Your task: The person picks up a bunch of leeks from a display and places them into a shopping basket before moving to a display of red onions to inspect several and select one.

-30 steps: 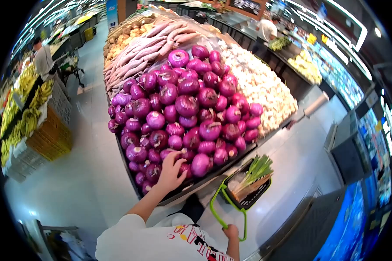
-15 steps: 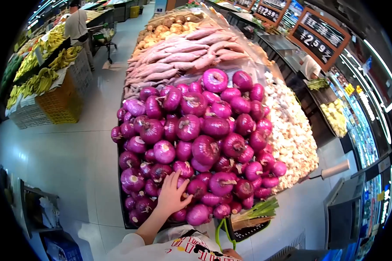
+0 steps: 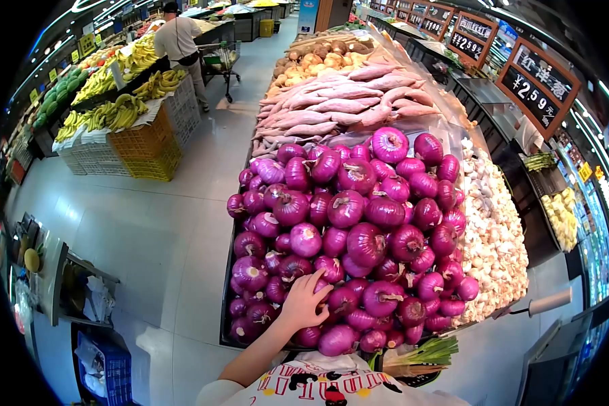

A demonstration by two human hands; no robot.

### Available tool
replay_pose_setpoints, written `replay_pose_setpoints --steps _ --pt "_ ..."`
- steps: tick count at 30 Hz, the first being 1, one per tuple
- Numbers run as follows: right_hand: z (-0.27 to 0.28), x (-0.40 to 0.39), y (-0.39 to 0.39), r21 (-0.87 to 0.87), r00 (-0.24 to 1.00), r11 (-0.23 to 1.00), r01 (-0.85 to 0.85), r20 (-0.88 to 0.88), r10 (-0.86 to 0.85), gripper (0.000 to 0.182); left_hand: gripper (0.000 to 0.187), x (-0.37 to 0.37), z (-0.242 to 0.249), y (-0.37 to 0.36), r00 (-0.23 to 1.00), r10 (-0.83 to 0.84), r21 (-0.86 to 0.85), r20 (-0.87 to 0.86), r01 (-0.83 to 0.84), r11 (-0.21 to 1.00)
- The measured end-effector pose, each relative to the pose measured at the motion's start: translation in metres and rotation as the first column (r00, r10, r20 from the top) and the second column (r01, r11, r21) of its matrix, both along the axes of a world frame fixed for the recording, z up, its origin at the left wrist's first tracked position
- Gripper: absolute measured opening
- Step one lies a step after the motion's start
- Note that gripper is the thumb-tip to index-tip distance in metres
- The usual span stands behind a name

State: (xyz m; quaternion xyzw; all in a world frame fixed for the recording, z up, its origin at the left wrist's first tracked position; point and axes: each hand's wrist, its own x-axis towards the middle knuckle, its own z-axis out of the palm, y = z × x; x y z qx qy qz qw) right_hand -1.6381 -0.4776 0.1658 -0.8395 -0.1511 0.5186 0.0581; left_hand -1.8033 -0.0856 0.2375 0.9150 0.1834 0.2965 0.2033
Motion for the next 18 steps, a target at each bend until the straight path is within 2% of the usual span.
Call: replay_pose_setpoints --steps 7,10,11,12,13,15,16,17,18 --pt "-0.003 0.023 0.029 -0.107 0.96 0.967 -0.233 -0.182 0.211 0.047 0.047 0.001 -0.001 -0.002 1.0 -0.006 -0.022 0.026 0.007 1.0" --pt "0.005 0.035 0.056 -0.263 0.883 0.87 -0.418 -0.343 0.321 0.047 0.049 0.003 0.001 -0.007 1.0 0.013 -0.002 -0.023 -0.013 1.0" --pt "0.009 0.04 0.065 -0.248 0.843 0.834 -0.494 -0.372 0.389 0.047 0.049 0.005 0.001 -0.007 1.0 0.024 0.002 -0.009 -0.024 1.0" --pt "0.021 0.044 0.072 -0.169 0.803 0.816 -0.552 -0.369 0.467 0.046 0.049 0.006 0.001 -0.007 1.0 0.023 0.013 -0.021 -0.022 1.0" --pt "0.041 0.047 0.083 0.048 0.732 0.784 -0.62 -0.325 0.599 0.039 0.049 0.005 0.0 -0.008 0.999 0.024 0.024 -0.039 -0.023 0.999" --pt "0.082 0.053 0.104 0.434 0.58 0.547 -0.716 -0.068 0.812 0.026 0.048 0.004 -0.001 -0.009 0.999 0.029 0.025 -0.022 -0.028 0.999" --pt "0.119 0.043 0.129 0.501 0.736 0.705 -0.501 -0.182 0.652 0.026 0.047 0.004 -0.002 -0.009 1.0 0.021 0.024 -0.005 -0.02 1.0" --pt "0.171 0.024 0.158 0.494 0.757 0.693 -0.525 -0.101 0.646 0.03 0.049 0.004 -0.005 -0.009 1.0 0.019 0.019 0.002 -0.019 1.0" --pt "0.188 0.017 0.177 0.614 0.777 0.622 -0.486 -0.023 0.629 0.027 0.048 0.004 -0.007 -0.01 1.0 0.024 0.034 0.014 -0.024 0.999"
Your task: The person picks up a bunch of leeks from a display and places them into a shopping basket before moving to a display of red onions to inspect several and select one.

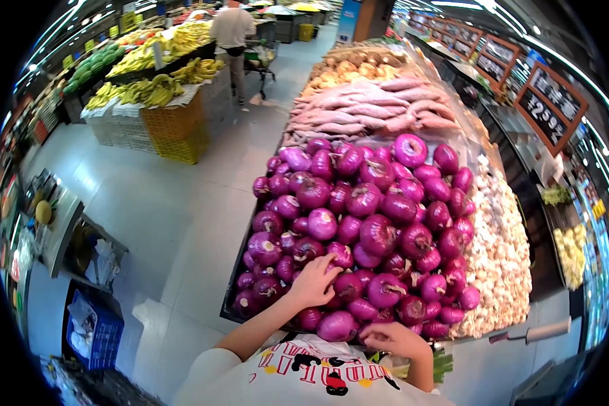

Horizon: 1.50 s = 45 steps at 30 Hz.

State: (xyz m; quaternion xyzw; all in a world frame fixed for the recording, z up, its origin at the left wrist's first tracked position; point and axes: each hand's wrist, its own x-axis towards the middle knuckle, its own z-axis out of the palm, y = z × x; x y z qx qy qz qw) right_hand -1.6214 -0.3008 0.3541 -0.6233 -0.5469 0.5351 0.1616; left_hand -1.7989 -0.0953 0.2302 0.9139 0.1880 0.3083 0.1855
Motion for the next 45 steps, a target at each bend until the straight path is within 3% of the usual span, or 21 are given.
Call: replay_pose_setpoints --steps 1,3,5,7,10,11,13,18,21,25,27,31,35,37,39,41,44,45 --pt "0.008 -0.006 0.017 0.163 0.999 0.986 0.028 -0.035 -0.023 0.026 0.048 0.0 -0.001 0.0 1.0 0.013 0.022 0.015 -0.013 1.0" --pt "0.01 -0.015 0.056 0.533 0.992 0.845 0.038 0.08 -0.095 0.023 0.048 0.001 -0.012 0.0 1.0 0.015 0.006 0.027 -0.015 1.0" --pt "0.017 -0.018 0.101 0.702 0.952 0.71 -0.058 0.252 -0.171 0.025 0.051 -0.002 -0.013 -0.002 1.0 0.021 0.059 -0.012 -0.02 0.998" --pt "0.026 -0.018 0.146 0.836 0.919 0.531 -0.141 0.31 -0.244 0.028 0.052 -0.002 -0.019 -0.005 0.997 0.05 0.098 -0.055 -0.044 0.994" --pt "0.028 -0.015 0.211 0.82 0.912 0.546 -0.175 0.343 -0.223 0.035 0.05 0.0 -0.025 -0.007 0.994 0.085 0.128 -0.065 -0.076 0.989" --pt "0.031 -0.022 0.231 0.831 0.878 0.474 -0.291 0.429 -0.213 0.04 0.049 0.0 -0.025 -0.008 0.993 0.091 0.136 -0.073 -0.08 0.987" --pt "0.018 -0.037 0.27 0.83 0.838 0.446 -0.336 0.479 -0.261 0.046 0.048 -0.001 -0.025 -0.008 0.995 0.075 0.121 -0.064 -0.067 0.99" --pt "-0.053 -0.056 0.326 0.613 0.564 0.675 -0.41 0.752 -0.341 0.09 0.045 -0.003 -0.032 -0.007 0.995 0.065 0.118 0.079 -0.074 0.99" --pt "-0.066 -0.063 0.324 0.607 0.464 0.677 -0.416 0.782 -0.416 0.089 0.045 -0.005 -0.032 -0.007 0.994 0.069 0.108 0.087 -0.078 0.991" --pt "-0.077 -0.053 0.337 0.633 0.486 0.678 -0.374 0.756 -0.438 0.083 0.045 -0.004 -0.034 -0.006 0.996 0.049 0.088 0.075 -0.056 0.995" --pt "-0.079 -0.05 0.343 0.701 0.536 0.612 -0.365 0.696 -0.478 0.08 0.044 -0.003 -0.034 -0.005 0.994 0.051 0.093 0.102 -0.06 0.994" --pt "-0.076 -0.052 0.343 0.754 0.653 0.604 -0.259 0.598 -0.466 0.079 0.045 -0.005 -0.031 -0.006 0.997 0.05 0.061 0.063 -0.053 0.997" --pt "-0.072 -0.055 0.343 0.734 0.632 0.631 -0.251 0.618 -0.467 0.08 0.046 -0.006 -0.03 -0.006 0.999 0.043 0.03 0.006 -0.043 0.999" --pt "-0.071 -0.054 0.341 0.754 0.651 0.601 -0.266 0.6 -0.465 0.078 0.046 -0.006 -0.031 -0.005 0.992 0.047 0.15 0.113 -0.063 0.987" --pt "-0.068 -0.056 0.335 0.849 0.712 0.481 -0.221 0.477 -0.515 0.073 0.044 -0.01 -0.03 -0.005 0.978 0.013 0.109 0.206 -0.036 0.993" --pt "-0.061 -0.058 0.33 0.871 0.742 0.449 -0.201 0.434 -0.51 0.07 0.043 -0.014 -0.028 -0.003 0.955 -0.022 0.073 0.295 0.001 0.997" --pt "-0.053 -0.063 0.316 0.899 0.753 0.412 -0.148 0.372 -0.542 0.068 0.037 -0.024 -0.015 -0.003 0.875 0.033 -0.204 0.483 0.076 0.976" --pt "-0.049 -0.066 0.307 0.928 0.81 0.37 -0.041 0.248 -0.532 0.066 0.041 -0.02 -0.022 0.001 0.847 0.064 -0.242 0.528 0.077 0.967"
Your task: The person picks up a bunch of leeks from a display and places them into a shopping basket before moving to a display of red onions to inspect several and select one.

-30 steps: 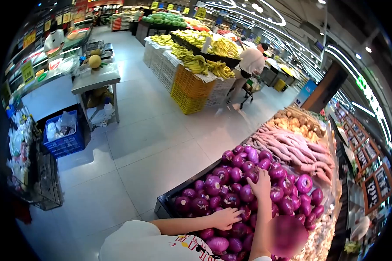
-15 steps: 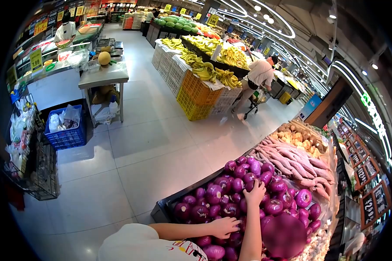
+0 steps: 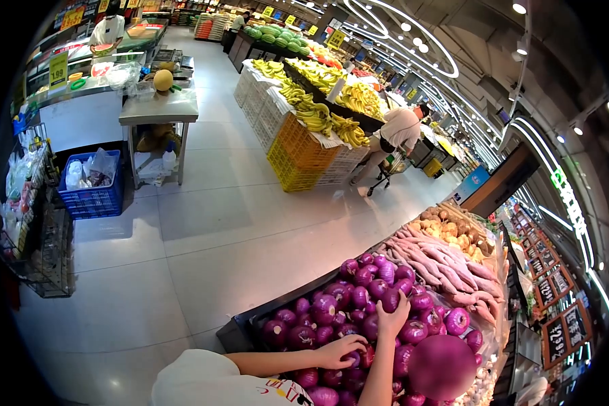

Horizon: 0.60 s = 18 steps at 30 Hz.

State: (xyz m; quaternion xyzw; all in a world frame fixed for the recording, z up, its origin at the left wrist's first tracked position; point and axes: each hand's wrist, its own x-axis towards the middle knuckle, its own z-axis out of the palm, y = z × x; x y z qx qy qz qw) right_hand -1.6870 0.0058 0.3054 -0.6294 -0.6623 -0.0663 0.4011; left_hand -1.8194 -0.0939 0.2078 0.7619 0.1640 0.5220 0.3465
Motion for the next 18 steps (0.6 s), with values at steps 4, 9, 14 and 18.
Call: replay_pose_setpoints --steps 4,9,14,18 --pt "0.034 -0.022 -0.058 0.125 0.81 0.98 -0.153 -0.553 0.196 0.059 0.062 -0.007 0.03 0.001 0.984 0.051 -0.137 0.17 -0.028 0.99" --pt "0.077 -0.036 -0.122 0.311 0.232 0.878 -0.364 -0.883 0.409 0.075 0.11 -0.023 0.111 0.015 0.932 0.097 0.09 0.349 -0.136 0.987" --pt "0.121 -0.049 -0.169 0.347 0.458 0.894 -0.283 -0.77 0.444 0.072 0.099 -0.034 0.177 0.0 0.971 -0.081 0.303 0.223 0.01 0.953" --pt "0.135 -0.059 -0.187 0.297 0.75 0.939 -0.175 -0.577 0.322 0.074 0.086 -0.015 0.196 -0.011 0.961 -0.096 0.465 0.261 -0.038 0.885"
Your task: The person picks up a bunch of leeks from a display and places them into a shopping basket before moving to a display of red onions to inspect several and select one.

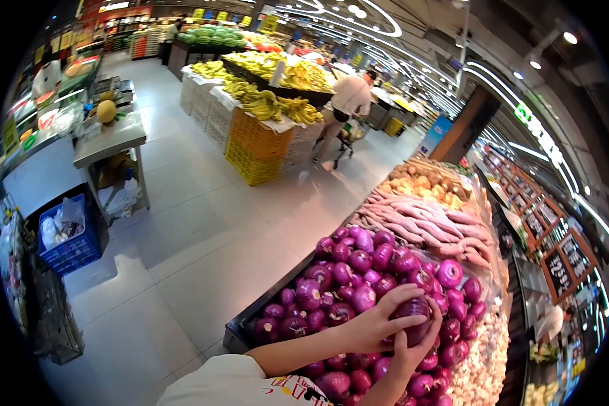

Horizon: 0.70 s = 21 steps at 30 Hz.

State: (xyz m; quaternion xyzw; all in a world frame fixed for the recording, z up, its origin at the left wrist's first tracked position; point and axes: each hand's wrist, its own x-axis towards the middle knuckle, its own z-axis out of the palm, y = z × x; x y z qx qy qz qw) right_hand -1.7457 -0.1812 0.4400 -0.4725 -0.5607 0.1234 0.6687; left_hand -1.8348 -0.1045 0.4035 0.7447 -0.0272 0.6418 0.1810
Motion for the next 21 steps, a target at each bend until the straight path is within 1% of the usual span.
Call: replay_pose_setpoints --steps 1,2,3,4,5,6,7,8,9,10,11,12,13,14,16,17,18,19,20,21 --pt "0.002 0.0 -0.002 -0.006 0.999 1.0 0.016 0.046 -0.016 0.074 0.085 0.005 -0.001 0.0 0.999 -0.008 0.001 0.031 0.008 1.0" --pt "0.002 0.002 -0.005 -0.015 0.995 0.999 0.033 0.095 -0.031 0.075 0.085 0.006 -0.004 0.0 1.0 -0.018 -0.014 0.024 0.019 1.0" --pt "0.001 0.005 -0.009 -0.034 0.988 0.998 0.044 0.151 -0.038 0.078 0.084 0.007 -0.008 -0.003 0.998 -0.044 -0.053 0.045 0.046 0.998" --pt "-0.004 0.009 -0.011 -0.036 0.988 0.999 0.014 0.153 -0.009 0.087 0.083 0.006 -0.01 -0.005 0.996 -0.061 -0.091 0.068 0.067 0.994" --pt "-0.005 0.009 -0.012 -0.01 0.995 0.996 -0.088 0.042 0.088 0.09 0.08 0.001 -0.01 -0.011 0.988 -0.135 -0.194 0.082 0.148 0.97" --pt "-0.007 0.008 -0.011 0.027 0.979 0.982 -0.189 -0.068 0.191 0.093 0.088 0.002 -0.009 -0.012 0.975 -0.144 -0.201 0.171 0.177 0.963" --pt "-0.01 0.008 -0.011 0.087 0.969 0.97 -0.228 -0.073 0.234 0.098 0.09 0.003 -0.011 -0.012 0.952 -0.204 -0.239 0.227 0.257 0.936" --pt "-0.015 0.01 -0.012 0.118 0.964 0.967 -0.228 -0.111 0.241 0.1 0.092 0.004 -0.013 -0.011 0.923 -0.26 -0.274 0.284 0.337 0.901" --pt "-0.014 0.011 -0.012 0.116 0.974 0.971 -0.208 -0.07 0.217 0.101 0.096 0.005 -0.016 -0.01 0.883 -0.322 -0.307 0.341 0.428 0.85" --pt "-0.012 0.012 -0.012 0.116 0.981 0.975 -0.189 -0.029 0.193 0.102 0.102 0.004 -0.021 -0.011 0.841 -0.37 -0.414 0.394 0.522 0.746" --pt "-0.016 0.014 -0.012 0.088 0.973 0.973 -0.215 -0.07 0.222 0.102 0.102 0.004 -0.024 -0.012 0.764 -0.415 -0.451 0.493 0.633 0.629" --pt "-0.014 0.015 -0.014 0.007 0.97 0.972 -0.236 -0.066 0.236 0.099 0.102 0.005 -0.027 -0.012 0.678 -0.438 -0.467 0.59 0.729 0.5" --pt "-0.013 0.018 -0.013 -0.064 0.967 0.965 -0.253 0.02 0.255 0.096 0.105 0.008 -0.029 -0.012 0.528 -0.469 -0.429 0.708 0.849 0.308" --pt "-0.013 0.022 -0.011 -0.136 0.955 0.955 -0.265 0.102 0.28 0.094 0.105 0.008 -0.029 -0.013 0.524 -0.471 -0.429 0.71 0.851 0.301" --pt "-0.023 0.021 -0.006 -0.132 0.956 0.953 -0.274 0.073 0.285 0.093 0.105 0.003 -0.027 -0.017 0.364 -0.452 -0.381 0.814 0.923 0.057" --pt "-0.025 0.018 -0.007 -0.134 0.963 0.955 -0.264 0.007 0.268 0.099 0.105 -0.001 -0.024 -0.021 0.344 -0.446 -0.39 0.826 0.921 -0.012" --pt "-0.026 0.017 -0.009 -0.141 0.967 0.956 -0.256 -0.055 0.251 0.105 0.105 0.0 -0.023 -0.025 0.336 -0.435 -0.381 0.835 0.924 -0.018" --pt "-0.032 0.019 -0.007 -0.044 0.967 0.967 -0.253 -0.028 0.252 0.1 0.104 0.0 -0.023 -0.028 0.448 -0.487 -0.462 0.75 0.881 0.099" --pt "-0.035 0.022 -0.007 -0.05 0.968 0.967 -0.249 -0.031 0.248 0.1 0.103 -0.002 -0.023 -0.031 0.558 -0.525 -0.531 0.643 0.819 0.219" --pt "-0.037 0.024 -0.007 0.007 0.952 0.954 -0.3 -0.053 0.3 0.104 0.101 -0.005 -0.019 -0.037 0.589 -0.539 -0.55 0.602 0.795 0.254"
